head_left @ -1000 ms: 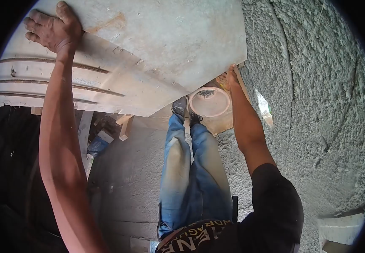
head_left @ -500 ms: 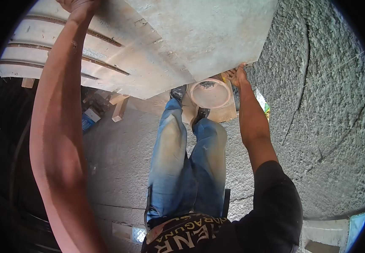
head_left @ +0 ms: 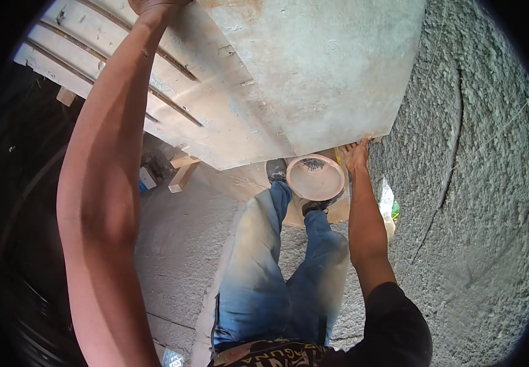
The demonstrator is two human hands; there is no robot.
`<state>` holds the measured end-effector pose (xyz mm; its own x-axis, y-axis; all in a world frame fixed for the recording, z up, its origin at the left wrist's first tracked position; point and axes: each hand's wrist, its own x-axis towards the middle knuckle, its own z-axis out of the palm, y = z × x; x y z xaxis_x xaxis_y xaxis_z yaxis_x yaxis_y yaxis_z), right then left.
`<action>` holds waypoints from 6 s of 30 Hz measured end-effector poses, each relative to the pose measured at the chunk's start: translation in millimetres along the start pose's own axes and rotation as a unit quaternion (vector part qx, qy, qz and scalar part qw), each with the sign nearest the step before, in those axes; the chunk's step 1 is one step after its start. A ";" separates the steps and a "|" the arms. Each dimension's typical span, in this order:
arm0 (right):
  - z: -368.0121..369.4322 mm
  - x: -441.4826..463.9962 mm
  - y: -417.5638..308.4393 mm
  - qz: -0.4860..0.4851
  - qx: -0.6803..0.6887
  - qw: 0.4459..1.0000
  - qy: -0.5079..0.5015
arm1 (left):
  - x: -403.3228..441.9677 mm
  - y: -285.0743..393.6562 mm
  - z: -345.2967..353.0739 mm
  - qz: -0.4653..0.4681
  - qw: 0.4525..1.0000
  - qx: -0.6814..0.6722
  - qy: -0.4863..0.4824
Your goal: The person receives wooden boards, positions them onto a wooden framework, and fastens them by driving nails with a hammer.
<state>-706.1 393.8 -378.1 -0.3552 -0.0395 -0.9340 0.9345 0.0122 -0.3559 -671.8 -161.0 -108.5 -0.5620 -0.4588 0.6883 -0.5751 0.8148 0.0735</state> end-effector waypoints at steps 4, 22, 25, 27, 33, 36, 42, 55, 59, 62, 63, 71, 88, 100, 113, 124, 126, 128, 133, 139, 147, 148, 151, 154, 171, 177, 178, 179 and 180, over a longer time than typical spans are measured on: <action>9.6 -8.6 -0.1 -0.027 0.030 0.999 -0.011 | 2.5 4.4 -4.7 -0.025 1.000 -0.014 -0.008; -4.6 11.7 17.1 -0.087 0.069 0.992 -0.062 | 4.6 6.3 -20.8 -0.046 0.998 -0.047 0.000; 3.6 13.5 26.9 -0.162 0.087 0.980 -0.073 | 2.8 6.9 -17.7 -0.044 0.998 -0.051 0.009; 12.2 32.0 36.9 -0.210 0.127 0.965 -0.090 | -2.6 5.0 -10.9 -0.040 0.997 -0.052 0.027; 37.4 27.2 41.3 -0.284 0.233 0.926 -0.086 | -22.0 24.5 -10.9 -0.120 0.980 0.112 0.113; 34.0 47.1 44.0 -0.308 0.275 0.904 -0.111 | -68.5 57.9 -22.5 -0.179 0.977 -0.009 0.115; 38.5 40.0 45.9 -0.269 0.366 0.858 -0.240 | -194.4 126.2 -35.6 -0.212 0.961 -0.060 0.165; 23.6 -1.9 51.6 -0.290 0.377 0.843 -0.253 | -235.7 154.6 -80.0 -0.380 0.900 -0.211 -0.040; 27.8 -5.9 73.1 -0.269 0.379 0.830 -0.308 | -242.1 155.2 -70.3 -0.461 0.810 -0.362 0.016; 27.4 -36.8 96.4 -0.299 0.354 0.856 -0.228 | -247.3 151.7 -72.2 -0.465 0.831 -0.304 0.033; 27.7 -45.0 103.1 -0.286 0.338 0.867 -0.230 | -248.7 145.2 -74.3 -0.465 0.837 -0.285 0.033; 8.3 -32.7 111.6 -0.265 0.329 0.878 -0.226 | -273.0 146.6 -61.2 -0.474 0.854 -0.209 0.047; -17.6 1.4 61.3 -0.259 0.358 0.859 -0.259 | -280.9 188.0 -43.0 -0.432 0.871 -0.233 -0.021; 11.4 26.4 114.4 -0.255 0.235 0.911 -0.222 | -266.1 155.7 -84.6 -0.402 0.850 -0.331 0.081; -27.2 -115.8 0.5 -0.567 -0.314 0.691 -0.321 | -164.0 76.0 -431.3 -0.273 0.959 0.074 0.035; 68.4 -239.6 -83.0 -0.891 -0.134 0.395 -0.180 | -260.3 126.0 -575.4 0.096 0.893 0.437 0.053; 71.8 -260.9 -103.0 -0.932 -0.081 0.332 -0.122 | -288.3 119.4 -587.6 0.180 0.855 0.484 0.054; 64.8 -274.1 -120.7 -0.970 -0.064 0.233 -0.023 | -309.4 123.8 -586.9 0.261 0.842 0.471 0.038; 48.0 -242.5 -131.7 -0.819 -0.446 0.268 -0.242 | -322.1 76.4 -558.0 0.226 0.887 0.400 -0.037; 37.2 -209.8 -105.3 -0.810 -0.386 0.347 -0.272 | -235.4 45.5 -534.9 0.254 0.880 0.399 -0.044; 54.5 -150.3 -115.7 -0.726 -0.302 0.596 -0.163 | -106.1 134.7 -431.0 0.058 0.905 0.204 0.368; 53.2 -137.5 -115.6 -0.727 -0.299 0.596 -0.162 | -134.3 143.4 -404.7 0.002 0.927 0.130 0.352; 47.1 -100.4 -112.8 -0.654 -0.266 0.688 -0.167 | -252.6 142.8 -303.1 -0.199 0.947 -0.043 0.249; 39.6 -57.9 -111.6 -0.647 -0.254 0.713 -0.094 | -371.2 155.7 -212.7 -0.372 0.907 -0.186 0.056; 10.6 -31.0 -97.6 -0.664 -0.306 0.677 0.079 | -482.2 229.0 -68.5 -0.429 0.814 -0.391 -0.019; 8.0 -90.4 -41.3 -0.837 -0.334 0.420 0.106 | -477.0 263.2 -50.5 -0.458 0.767 -0.449 -0.016; 11.8 -93.5 -34.6 -0.843 -0.347 0.406 0.059 | -477.0 262.4 -44.0 -0.462 0.764 -0.449 -0.022; 14.6 -94.1 -29.6 -0.846 -0.361 0.391 0.007 | -476.4 260.8 -39.9 -0.448 0.769 -0.456 -0.005; 17.1 -91.1 -25.1 -0.839 -0.374 0.396 0.001 | -481.0 258.2 -37.4 -0.439 0.773 -0.458 0.010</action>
<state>-696.8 380.0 -283.5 -0.4615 -0.6179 0.6366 -0.8843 0.2631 -0.3857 -527.8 283.3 -393.6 -0.1804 -0.9792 0.0926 -0.0621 0.1053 0.9925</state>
